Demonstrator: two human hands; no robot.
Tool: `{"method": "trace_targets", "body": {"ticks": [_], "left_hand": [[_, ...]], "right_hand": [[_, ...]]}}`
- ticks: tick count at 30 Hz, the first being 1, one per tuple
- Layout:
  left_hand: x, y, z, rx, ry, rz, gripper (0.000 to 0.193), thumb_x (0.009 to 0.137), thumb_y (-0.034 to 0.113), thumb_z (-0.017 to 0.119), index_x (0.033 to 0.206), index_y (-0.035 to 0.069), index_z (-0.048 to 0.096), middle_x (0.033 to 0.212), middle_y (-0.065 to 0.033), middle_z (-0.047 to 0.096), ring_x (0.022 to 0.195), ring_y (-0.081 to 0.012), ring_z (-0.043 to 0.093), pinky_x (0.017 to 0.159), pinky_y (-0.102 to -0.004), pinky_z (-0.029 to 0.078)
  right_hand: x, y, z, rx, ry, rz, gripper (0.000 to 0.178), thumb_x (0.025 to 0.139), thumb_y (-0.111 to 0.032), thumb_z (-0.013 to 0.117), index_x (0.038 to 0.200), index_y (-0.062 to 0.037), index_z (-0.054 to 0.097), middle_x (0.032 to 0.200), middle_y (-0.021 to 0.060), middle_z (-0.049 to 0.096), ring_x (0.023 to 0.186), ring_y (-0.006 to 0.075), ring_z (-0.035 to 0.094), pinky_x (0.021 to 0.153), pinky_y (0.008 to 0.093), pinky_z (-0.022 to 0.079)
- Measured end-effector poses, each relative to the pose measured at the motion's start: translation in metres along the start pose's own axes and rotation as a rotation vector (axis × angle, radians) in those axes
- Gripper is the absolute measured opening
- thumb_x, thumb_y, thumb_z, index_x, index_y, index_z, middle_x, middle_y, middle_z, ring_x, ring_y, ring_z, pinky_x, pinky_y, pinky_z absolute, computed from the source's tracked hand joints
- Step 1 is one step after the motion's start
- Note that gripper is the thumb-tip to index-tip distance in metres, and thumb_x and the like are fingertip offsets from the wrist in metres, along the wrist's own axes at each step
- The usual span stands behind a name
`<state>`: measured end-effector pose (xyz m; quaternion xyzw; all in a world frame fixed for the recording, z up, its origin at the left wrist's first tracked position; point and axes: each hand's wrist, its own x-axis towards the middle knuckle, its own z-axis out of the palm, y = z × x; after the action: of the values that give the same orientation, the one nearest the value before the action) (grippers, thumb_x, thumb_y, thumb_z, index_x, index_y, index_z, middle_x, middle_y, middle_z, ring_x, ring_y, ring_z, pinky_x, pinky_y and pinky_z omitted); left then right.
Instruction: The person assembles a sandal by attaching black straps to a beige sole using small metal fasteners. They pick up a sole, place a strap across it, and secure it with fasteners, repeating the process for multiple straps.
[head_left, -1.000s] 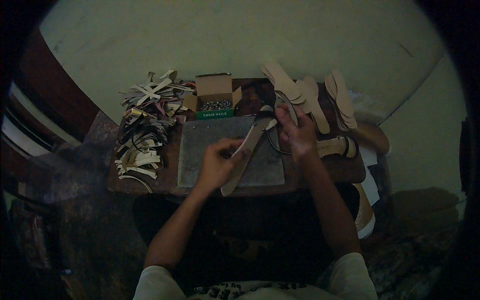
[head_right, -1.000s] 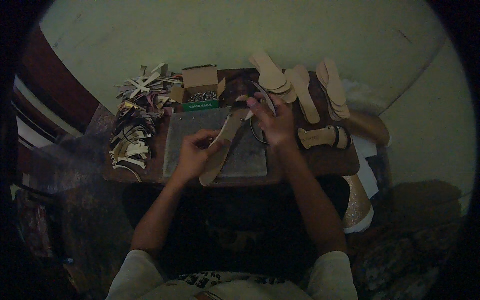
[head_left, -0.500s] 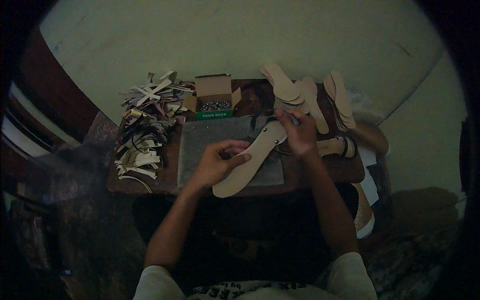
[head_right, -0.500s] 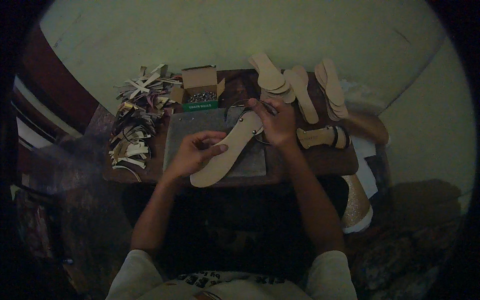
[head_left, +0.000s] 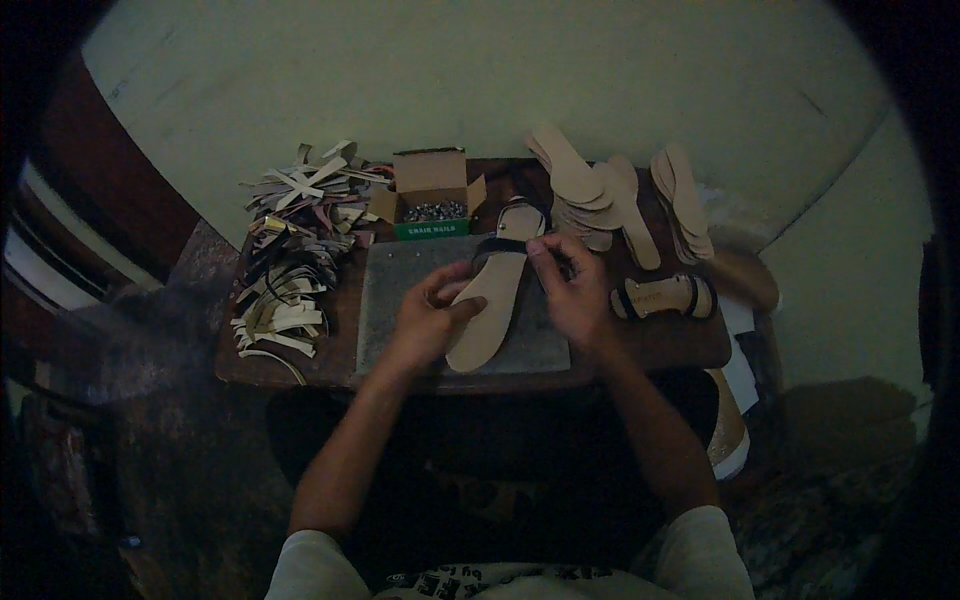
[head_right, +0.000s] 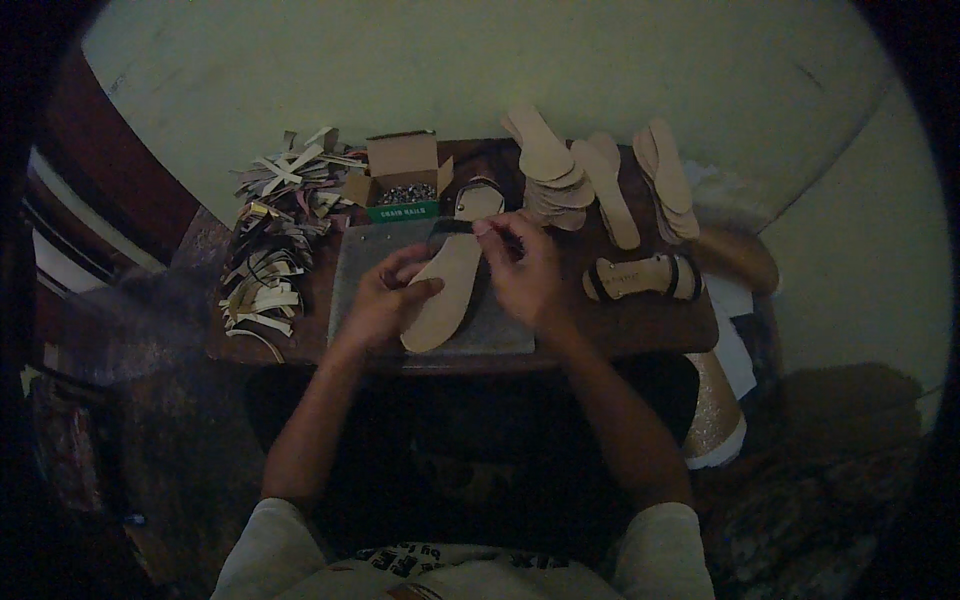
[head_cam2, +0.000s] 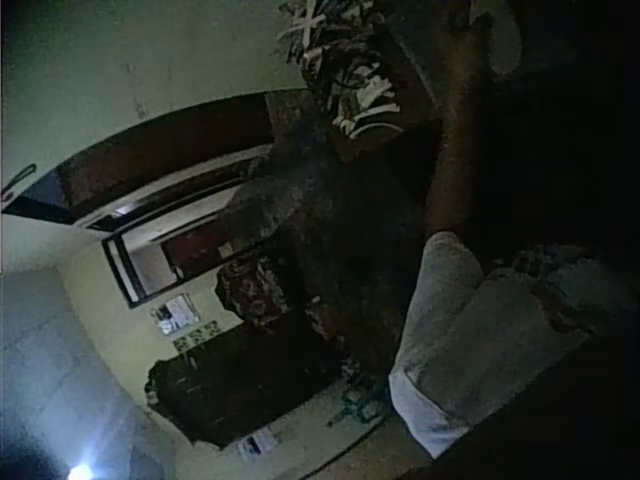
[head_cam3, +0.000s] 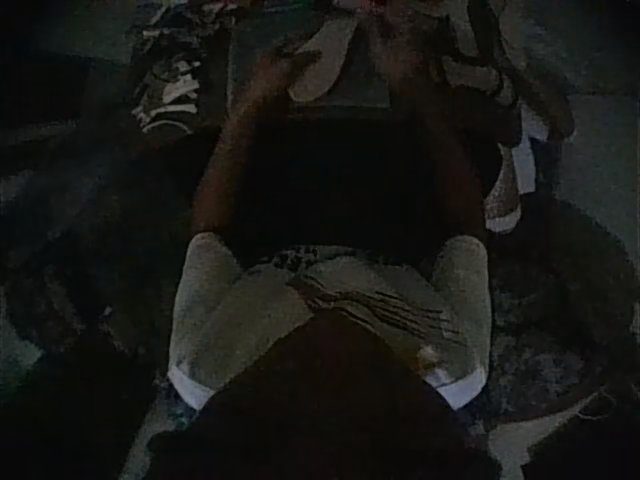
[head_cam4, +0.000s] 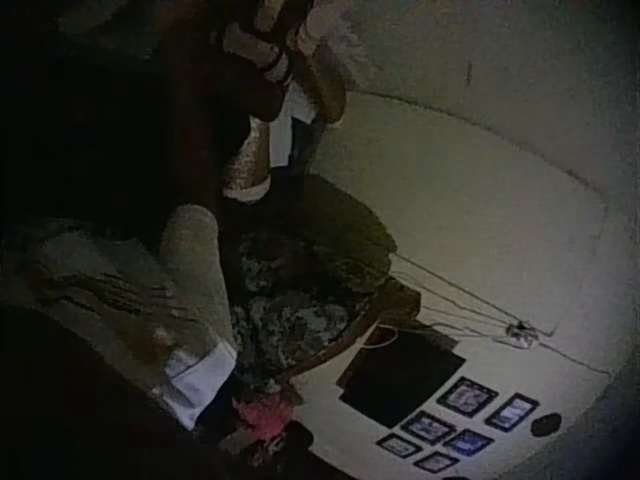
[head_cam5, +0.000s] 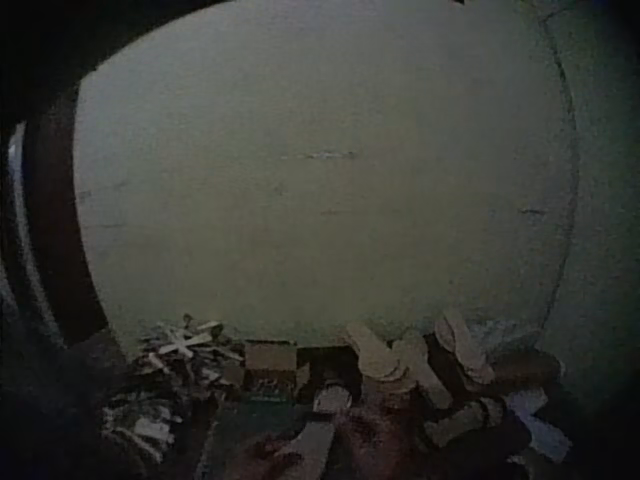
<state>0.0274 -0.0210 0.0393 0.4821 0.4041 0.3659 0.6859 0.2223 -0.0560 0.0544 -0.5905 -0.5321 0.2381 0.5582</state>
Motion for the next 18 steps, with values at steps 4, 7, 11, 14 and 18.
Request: {"method": "trace_targets", "body": {"ticks": [4,7,11,14,18], "left_hand": [[0.0014,-0.005,0.0022,-0.067,0.021,0.078,0.065,0.081,-0.001,0.073,0.138,-0.002,0.041,0.115,-0.014,0.066,0.099,-0.0194,0.065,0.084,-0.0323,0.054],[0.0015,-0.0018,0.0047,-0.03,0.04,0.122,0.069,0.08,0.0,0.074,0.139,-0.003,0.04,0.114,-0.0142,0.066,0.099,-0.0198,0.065,0.084,-0.0329,0.054],[0.0029,-0.0011,0.0017,-0.037,0.07,0.135,0.068,0.079,0.002,0.077,0.137,-0.004,0.043,0.112,-0.0129,0.066,0.099,-0.0194,0.065,0.085,-0.0328,0.053],[0.0008,0.0019,0.0025,0.026,0.144,0.129,0.066,0.078,0.005,0.079,0.135,-0.004,0.047,0.112,-0.0113,0.064,0.099,-0.0191,0.064,0.086,-0.0324,0.052],[0.0,0.002,0.0021,0.008,0.183,0.166,0.059,0.077,0.008,0.08,0.128,-0.004,0.052,0.111,-0.0106,0.063,0.1,-0.0196,0.063,0.087,-0.0316,0.051]], "right_hand": [[-0.0078,-0.0063,0.0071,0.062,-0.085,-0.022,0.024,0.091,-0.024,0.068,0.098,-0.0013,0.068,0.089,0.0088,0.065,0.085,0.0154,0.06,0.079,0.0301,0.047],[-0.0087,-0.0059,0.0062,0.083,-0.128,-0.035,0.023,0.091,-0.023,0.068,0.098,-0.0004,0.068,0.088,0.0085,0.065,0.084,0.0152,0.06,0.078,0.03,0.047],[-0.0093,-0.0101,0.0066,0.068,-0.155,-0.062,0.024,0.092,-0.023,0.068,0.097,0.0004,0.069,0.088,0.009,0.066,0.085,0.0147,0.061,0.078,0.0294,0.048],[-0.0081,-0.0108,0.0054,0.048,-0.139,-0.11,0.025,0.092,-0.024,0.068,0.097,0.0006,0.069,0.088,0.0094,0.066,0.084,0.0145,0.061,0.077,0.0292,0.048],[-0.0042,-0.0082,0.0015,0.035,-0.175,-0.076,0.024,0.092,-0.023,0.068,0.098,0.0009,0.069,0.088,0.0095,0.065,0.082,0.0153,0.06,0.077,0.0296,0.047]]}}
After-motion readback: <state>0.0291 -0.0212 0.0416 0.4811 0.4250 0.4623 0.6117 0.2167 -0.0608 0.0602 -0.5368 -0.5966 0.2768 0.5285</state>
